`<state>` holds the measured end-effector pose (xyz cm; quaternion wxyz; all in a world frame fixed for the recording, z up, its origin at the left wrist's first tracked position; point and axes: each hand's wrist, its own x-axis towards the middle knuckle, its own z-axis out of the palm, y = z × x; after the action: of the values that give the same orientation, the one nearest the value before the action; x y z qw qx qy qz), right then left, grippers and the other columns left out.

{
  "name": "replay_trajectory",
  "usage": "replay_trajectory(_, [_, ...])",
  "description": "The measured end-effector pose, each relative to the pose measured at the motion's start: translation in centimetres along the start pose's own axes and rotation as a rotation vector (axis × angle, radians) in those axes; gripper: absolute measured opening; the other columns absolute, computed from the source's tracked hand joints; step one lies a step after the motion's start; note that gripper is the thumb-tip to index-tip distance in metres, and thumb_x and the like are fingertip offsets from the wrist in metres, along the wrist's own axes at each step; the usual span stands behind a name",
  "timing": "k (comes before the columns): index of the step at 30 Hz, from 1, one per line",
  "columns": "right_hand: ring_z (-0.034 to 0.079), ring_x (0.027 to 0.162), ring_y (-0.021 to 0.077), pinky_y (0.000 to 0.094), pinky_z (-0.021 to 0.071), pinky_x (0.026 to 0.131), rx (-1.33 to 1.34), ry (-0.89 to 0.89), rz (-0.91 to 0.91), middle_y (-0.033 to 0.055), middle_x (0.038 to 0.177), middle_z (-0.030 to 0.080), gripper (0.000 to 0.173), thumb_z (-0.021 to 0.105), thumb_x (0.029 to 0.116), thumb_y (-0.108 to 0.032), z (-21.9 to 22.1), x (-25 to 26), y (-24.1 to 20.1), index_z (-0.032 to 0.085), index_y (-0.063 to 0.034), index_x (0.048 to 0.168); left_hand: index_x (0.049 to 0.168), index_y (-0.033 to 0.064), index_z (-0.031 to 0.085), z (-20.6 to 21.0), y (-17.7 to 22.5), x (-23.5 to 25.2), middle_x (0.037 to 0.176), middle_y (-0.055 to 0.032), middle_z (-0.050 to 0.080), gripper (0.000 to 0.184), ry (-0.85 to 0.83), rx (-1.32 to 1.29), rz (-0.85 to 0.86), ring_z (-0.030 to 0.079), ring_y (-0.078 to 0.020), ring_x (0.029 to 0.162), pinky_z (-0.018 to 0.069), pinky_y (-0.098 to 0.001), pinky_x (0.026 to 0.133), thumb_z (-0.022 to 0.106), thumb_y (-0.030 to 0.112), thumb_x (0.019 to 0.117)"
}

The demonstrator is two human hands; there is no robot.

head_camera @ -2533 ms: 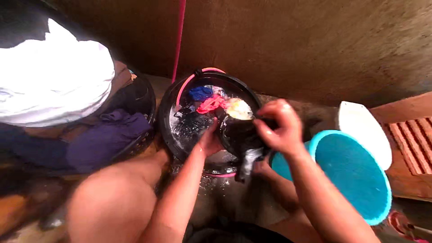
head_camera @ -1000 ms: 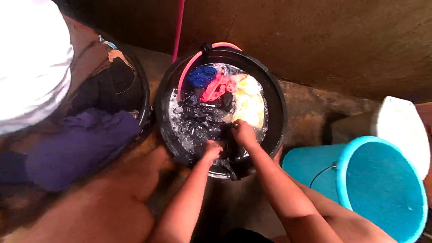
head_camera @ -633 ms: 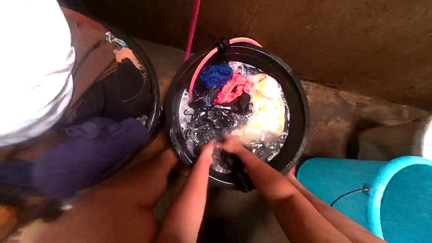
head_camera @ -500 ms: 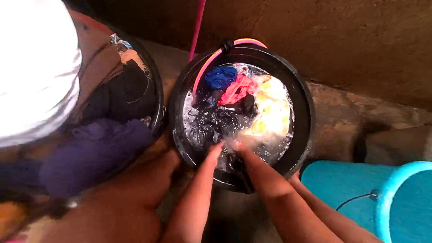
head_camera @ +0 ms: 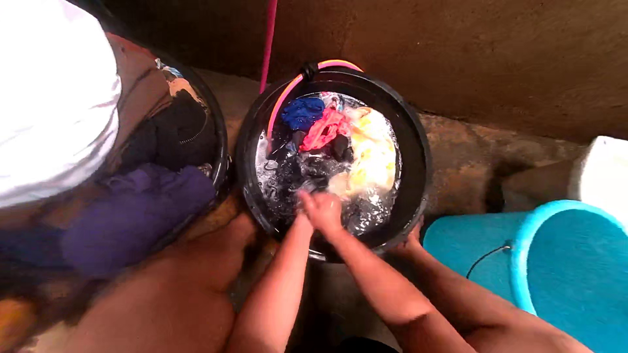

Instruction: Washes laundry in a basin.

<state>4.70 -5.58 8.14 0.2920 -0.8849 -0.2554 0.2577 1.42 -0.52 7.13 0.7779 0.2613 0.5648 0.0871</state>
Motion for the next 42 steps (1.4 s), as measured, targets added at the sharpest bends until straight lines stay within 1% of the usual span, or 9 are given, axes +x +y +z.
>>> replay_trajectory(7, [0.071,0.079,0.0357,0.0597,0.0541,0.075,-0.068,0.092,-0.019,0.0174,0.075,0.069,0.065,0.044,0.1055,-0.052,-1.4,1.0,1.0,0.07,-0.001,0.074,0.122,0.0032,0.06,0.7,-1.0,0.4,0.106,-0.0113,0.064,0.039,-0.115,0.03,-0.026,0.061,-0.02,0.094,0.0528,-0.0399,0.083,0.033,0.03,0.1134])
replay_trajectory(11, [0.065,0.116,0.0463,0.0685,0.0476,0.098,-0.194,-0.117,0.343,0.0283,0.116,0.07,0.07,0.035,0.1079,-0.058,-5.7,6.5,3.1,0.073,0.0013,0.111,0.14,0.0064,0.055,1.4,0.5,0.8,0.131,-0.019,0.061,0.05,-0.214,0.241,-0.158,0.061,-0.0317,0.117,0.052,-0.0553,0.095,0.036,0.044,0.1118])
replay_trajectory(16, [0.07,0.098,0.0283,0.0492,0.058,0.087,0.438,-0.038,0.288,0.0186,0.112,0.07,0.074,0.022,0.1086,-0.059,-5.6,7.5,7.6,0.06,0.001,0.13,0.162,0.0305,0.028,-1.0,2.9,4.4,0.163,-0.0082,0.038,0.088,-0.287,0.094,-0.016,0.041,-0.0354,0.146,0.0392,-0.0693,0.108,0.019,0.085,0.0936])
replay_trajectory(21, [0.056,0.132,0.0374,0.0579,0.0432,0.112,-0.083,-0.447,0.132,0.0217,0.14,0.06,0.058,0.07,0.0964,-0.028,1.5,4.3,13.2,0.052,-0.0059,0.147,0.163,0.0099,0.008,-2.3,-4.2,6.1,0.15,-0.0286,0.046,0.112,-0.068,0.605,-0.016,0.054,-0.0396,0.133,0.0504,-0.0556,0.105,0.084,0.01,0.0819])
replay_trajectory(26, [0.044,0.142,0.0449,0.0641,0.036,0.115,-0.448,-0.708,0.211,0.0284,0.152,0.046,0.058,0.058,0.1021,-0.026,2.3,3.3,11.0,0.044,0.0028,0.151,0.153,0.0036,0.042,-3.2,-4.6,6.4,0.145,-0.0261,0.055,0.058,-0.072,0.971,-0.048,0.052,-0.039,0.136,0.0423,-0.056,0.112,0.063,0.027,0.1037])
replay_trajectory(33, [0.069,0.104,0.0366,0.0588,0.0531,0.096,-0.089,-0.48,0.087,0.0221,0.114,0.069,0.088,0.075,0.0913,-0.015,-8.2,0.6,6.6,0.025,-0.0216,0.163,0.166,0.0172,-0.002,0.5,4.0,-1.1,0.152,-0.0281,0.046,0.07,-0.322,0.58,0.048,0.063,-0.0383,0.12,0.0528,-0.0539,0.097,0.031,0.048,0.1122])
replay_trajectory(36, [0.068,0.104,0.0305,0.0523,0.0564,0.093,0.048,-0.342,-0.064,0.0198,0.123,0.066,0.102,0.079,0.0877,-0.006,-14.2,-2.7,4.4,0.016,-0.0277,0.166,0.164,0.0168,0.011,1.2,6.4,-5.8,0.136,-0.0241,0.06,0.066,-0.592,0.322,0.075,0.069,-0.0318,0.11,0.0573,-0.0464,0.093,0.022,0.054,0.1107])
replay_trajectory(39, [0.061,0.128,0.0266,0.0485,0.0492,0.11,-0.01,-0.166,-0.324,0.0147,0.148,0.057,0.086,0.077,0.089,-0.006,-17.6,-7.1,1.2,0.033,-0.0199,0.162,0.15,0.0099,0.04,1.3,7.0,-10.5,0.126,-0.0147,0.066,0.077,-0.799,0.147,0.024,0.068,-0.0249,0.109,0.0562,-0.0423,0.094,0.012,0.066,0.1056])
replay_trajectory(42, [0.069,0.098,0.029,0.0491,0.0581,0.088,-0.101,0.211,-0.565,0.0163,0.106,0.071,0.033,0.076,0.0825,-0.003,-17.9,-9.2,-0.3,0.073,-0.0029,0.115,0.144,0.0073,0.047,1.9,7.1,-13.8,0.12,-0.0142,0.066,0.077,-0.662,0.226,0.047,0.067,-0.0225,0.104,0.0562,-0.0378,0.091,0.017,0.068,0.1051])
